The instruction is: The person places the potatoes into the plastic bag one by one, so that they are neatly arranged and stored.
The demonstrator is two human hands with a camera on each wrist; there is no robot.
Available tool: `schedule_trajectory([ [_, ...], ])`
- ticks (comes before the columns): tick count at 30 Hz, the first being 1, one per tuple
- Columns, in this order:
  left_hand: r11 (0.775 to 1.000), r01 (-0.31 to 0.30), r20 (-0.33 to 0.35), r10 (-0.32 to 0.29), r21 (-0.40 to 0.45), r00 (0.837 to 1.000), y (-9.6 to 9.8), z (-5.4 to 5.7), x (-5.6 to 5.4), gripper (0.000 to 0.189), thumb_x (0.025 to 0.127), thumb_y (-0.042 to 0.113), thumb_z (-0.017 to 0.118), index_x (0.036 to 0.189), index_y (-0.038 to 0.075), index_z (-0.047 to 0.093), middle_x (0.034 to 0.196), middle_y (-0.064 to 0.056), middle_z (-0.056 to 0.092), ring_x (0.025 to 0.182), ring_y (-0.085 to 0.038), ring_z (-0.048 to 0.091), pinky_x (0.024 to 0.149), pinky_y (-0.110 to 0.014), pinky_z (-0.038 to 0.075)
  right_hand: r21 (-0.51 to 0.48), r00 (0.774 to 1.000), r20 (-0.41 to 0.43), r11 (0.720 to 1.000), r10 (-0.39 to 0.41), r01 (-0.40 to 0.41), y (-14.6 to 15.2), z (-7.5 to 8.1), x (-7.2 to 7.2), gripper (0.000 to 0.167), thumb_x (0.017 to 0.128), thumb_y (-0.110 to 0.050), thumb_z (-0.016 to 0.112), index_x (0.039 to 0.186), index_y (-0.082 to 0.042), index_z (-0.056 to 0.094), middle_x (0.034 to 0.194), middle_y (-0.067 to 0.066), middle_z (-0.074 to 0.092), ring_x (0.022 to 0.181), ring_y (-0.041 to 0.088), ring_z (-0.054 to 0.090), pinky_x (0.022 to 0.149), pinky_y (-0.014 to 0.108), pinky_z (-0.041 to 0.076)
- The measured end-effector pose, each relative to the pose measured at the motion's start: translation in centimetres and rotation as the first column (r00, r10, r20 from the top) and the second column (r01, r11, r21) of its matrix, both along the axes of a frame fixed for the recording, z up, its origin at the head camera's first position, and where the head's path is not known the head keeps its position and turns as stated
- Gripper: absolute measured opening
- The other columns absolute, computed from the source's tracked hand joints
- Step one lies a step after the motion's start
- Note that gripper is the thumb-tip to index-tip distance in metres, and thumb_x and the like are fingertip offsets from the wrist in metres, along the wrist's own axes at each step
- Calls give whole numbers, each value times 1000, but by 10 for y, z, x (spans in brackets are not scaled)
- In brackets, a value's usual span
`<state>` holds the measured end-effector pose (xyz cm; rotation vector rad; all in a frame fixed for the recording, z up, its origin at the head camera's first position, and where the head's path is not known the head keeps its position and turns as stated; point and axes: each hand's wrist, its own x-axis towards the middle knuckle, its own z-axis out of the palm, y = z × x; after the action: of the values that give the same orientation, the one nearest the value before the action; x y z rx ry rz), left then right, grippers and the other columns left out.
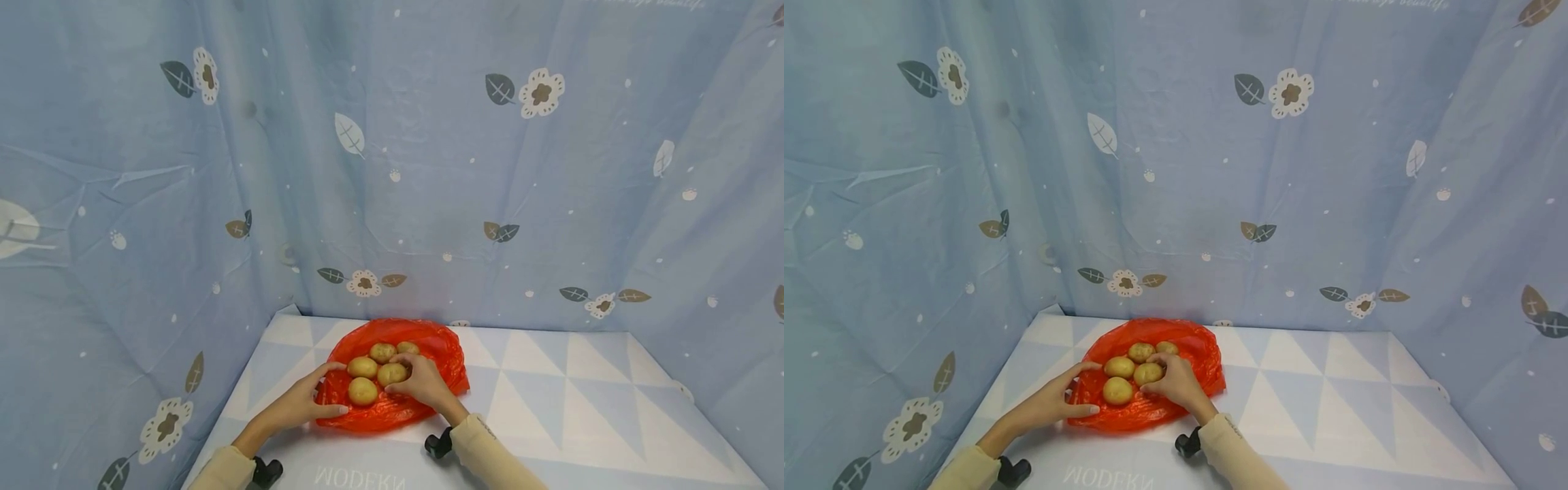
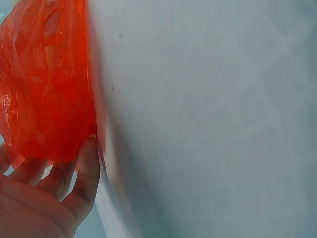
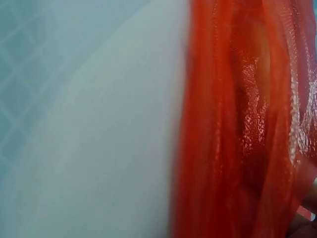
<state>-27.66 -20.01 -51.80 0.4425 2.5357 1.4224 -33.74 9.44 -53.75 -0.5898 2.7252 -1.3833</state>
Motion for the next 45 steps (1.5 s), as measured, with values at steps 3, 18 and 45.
schedule_trajectory([
  [3, 1000, -1, 1, 1, 3, 1000, 0, 1, 1, 77, 84, 32, 87, 148, 21, 47, 137, -10, 55, 115, -29, 55, 98, -59, 48, 2, 1000, -3, 1000, -3, 3, -1, -1, -1, 51, 75, -28, 94, 120, -16, 72, 122, 0, 68, 114, 25, 60, 102, 51, 48],
  [18, 1000, -11, 2, 11, -20, 1000, 1, -3, 0, 77, 83, 37, 87, 148, 21, 48, 140, -11, 54, 119, -32, 54, 101, -63, 46, 25, 1000, -19, 1000, 15, -14, -1, -8, -1, 51, 74, -29, 95, 117, -15, 72, 112, -3, 69, 101, 18, 61, 92, 43, 50],
  [45, 998, -51, -41, 50, -38, 998, 1, 5, -6, 73, 84, 38, 86, 145, 18, 51, 122, -5, 58, 109, -26, 55, 86, -41, 53, -103, 999, 23, 994, 24, -22, 46, 21, 17, 49, 88, -28, 84, 128, -6, 67, 118, 14, 70, 98, 25, 66, 76, 29, 58],
])
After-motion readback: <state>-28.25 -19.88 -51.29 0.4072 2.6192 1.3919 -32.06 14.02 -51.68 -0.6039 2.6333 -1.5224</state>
